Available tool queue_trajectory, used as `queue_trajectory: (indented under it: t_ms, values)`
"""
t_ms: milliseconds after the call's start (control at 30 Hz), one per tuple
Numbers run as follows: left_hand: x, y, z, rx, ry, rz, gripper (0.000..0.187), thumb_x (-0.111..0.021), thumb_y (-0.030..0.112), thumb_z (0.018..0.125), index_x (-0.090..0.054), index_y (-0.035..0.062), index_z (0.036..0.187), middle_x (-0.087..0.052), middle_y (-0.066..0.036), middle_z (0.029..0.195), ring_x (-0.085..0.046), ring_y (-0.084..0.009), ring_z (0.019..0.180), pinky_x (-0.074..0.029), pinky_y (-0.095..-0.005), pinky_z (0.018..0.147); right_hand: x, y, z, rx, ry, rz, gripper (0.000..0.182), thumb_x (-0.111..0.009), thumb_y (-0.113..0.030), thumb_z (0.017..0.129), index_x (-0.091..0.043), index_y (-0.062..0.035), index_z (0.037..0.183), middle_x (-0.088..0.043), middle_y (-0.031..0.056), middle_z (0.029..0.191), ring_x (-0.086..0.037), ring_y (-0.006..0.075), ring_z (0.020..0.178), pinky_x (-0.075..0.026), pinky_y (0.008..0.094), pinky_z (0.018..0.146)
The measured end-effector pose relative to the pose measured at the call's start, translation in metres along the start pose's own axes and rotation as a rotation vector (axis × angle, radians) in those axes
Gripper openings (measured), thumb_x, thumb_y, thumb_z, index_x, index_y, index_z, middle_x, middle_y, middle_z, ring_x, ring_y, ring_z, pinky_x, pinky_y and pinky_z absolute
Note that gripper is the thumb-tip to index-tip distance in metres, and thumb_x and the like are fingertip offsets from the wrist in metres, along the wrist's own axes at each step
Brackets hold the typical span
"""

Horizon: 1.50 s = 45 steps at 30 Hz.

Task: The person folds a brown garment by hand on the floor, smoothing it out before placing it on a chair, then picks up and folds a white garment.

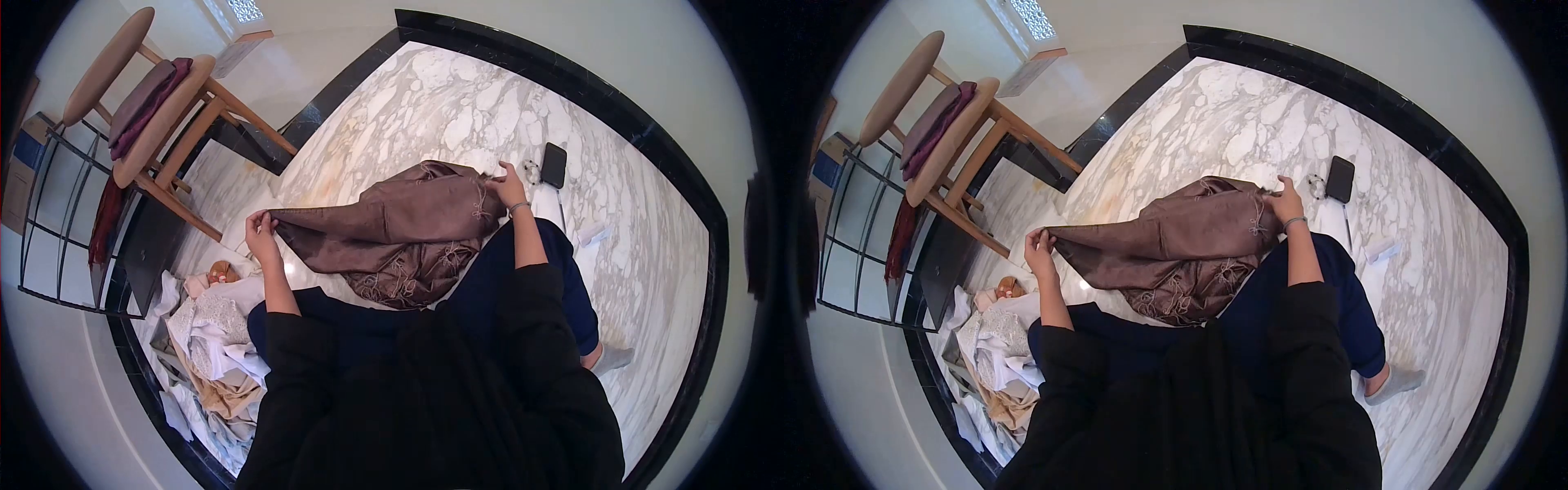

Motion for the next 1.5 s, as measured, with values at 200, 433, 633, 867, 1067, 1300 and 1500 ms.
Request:
queue_trajectory:
  t_ms: [200,433,633,867,1067,1300,1500]
  values:
    - [-0.006,-0.002,-0.008,0.089,-0.049,0.099,0.015,-0.054,0.004,0.096,-0.065,0.0072,0.107,-0.063,-0.001,0.095,-0.063,-0.0092,0.077,-0.048,-0.0216,0.066,-0.002,0.007,0.01,0.075,0.063,-0.269,0.046,-0.082,-0.019,0.068,-0.066,-0.0065,0.11,-0.071,0.0127,0.095,-0.068,0.0283,0.088,-0.053,0.0369,0.083]
    - [-0.001,-0.027,0.005,0.058,-0.079,0.051,0.019,-0.058,0.0,0.092,-0.066,0.0055,0.108,-0.065,-0.004,0.095,-0.063,-0.0124,0.085,-0.052,-0.0258,0.08,-0.068,0.036,0.004,0.027,-0.226,-0.403,0.044,-0.08,-0.026,0.07,-0.069,-0.0122,0.11,-0.069,0.013,0.112,-0.065,0.0303,0.106,-0.051,0.0392,0.092]
    - [0.007,-0.027,0.009,-0.078,-0.079,0.498,0.02,-0.072,0.001,0.077,-0.073,0.0065,0.096,-0.068,-0.007,0.093,-0.063,-0.0151,0.079,-0.05,-0.029,0.075,-0.084,0.002,-0.012,-0.011,-0.369,-0.533,0.038,-0.074,-0.024,0.075,-0.068,-0.0156,0.112,-0.069,0.0112,0.11,-0.064,0.0288,0.105,-0.048,0.0437,0.095]
    - [-0.006,-0.043,0.002,0.055,-0.267,0.685,0.022,-0.075,0.006,0.074,-0.077,0.0099,0.096,-0.07,-0.007,0.08,-0.064,-0.0159,0.073,-0.05,-0.0299,0.072,-0.036,-0.006,-0.015,-0.234,0.012,-0.761,0.028,-0.055,-0.021,0.09,-0.064,-0.0117,0.115,-0.06,0.0098,0.12,-0.053,0.0328,0.119,-0.046,0.0544,0.095]
    - [-0.009,-0.057,0.0,0.072,-0.338,0.825,0.02,-0.076,0.009,0.073,-0.077,0.0113,0.093,-0.072,-0.008,0.078,-0.065,-0.0157,0.071,-0.05,-0.03,0.069,-0.051,0.038,-0.004,-0.335,-0.083,-0.67,0.035,-0.055,-0.023,0.091,-0.057,-0.0112,0.124,-0.052,0.0122,0.13,-0.052,0.0363,0.121,-0.045,0.0558,0.096]
    - [-0.013,-0.059,-0.001,0.093,-0.372,0.621,0.017,-0.071,0.004,0.075,-0.076,0.0103,0.09,-0.071,-0.007,0.076,-0.064,-0.0128,0.073,-0.049,-0.0275,0.068,-0.049,0.024,-0.003,-0.272,-0.097,-0.674,0.034,-0.056,-0.019,0.089,-0.058,-0.0105,0.121,-0.054,0.0137,0.129,-0.053,0.0365,0.121,-0.046,0.0552,0.095]
    - [-0.015,-0.068,0.001,0.091,-0.435,0.694,0.018,-0.065,0.007,0.076,-0.076,0.0137,0.088,-0.068,-0.008,0.082,-0.065,-0.0195,0.077,-0.05,-0.033,0.072,-0.057,0.046,0.004,-0.234,-0.104,-0.535,0.036,-0.065,-0.024,0.081,-0.062,-0.0088,0.113,-0.066,0.0145,0.11,-0.064,0.0329,0.105,-0.05,0.046,0.09]
Point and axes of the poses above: each hand's wrist, its own z-axis towards the middle knuckle, its own x-axis out of the back of the hand, y = z × x, the point moved 8 cm from there along z, towards the middle knuckle
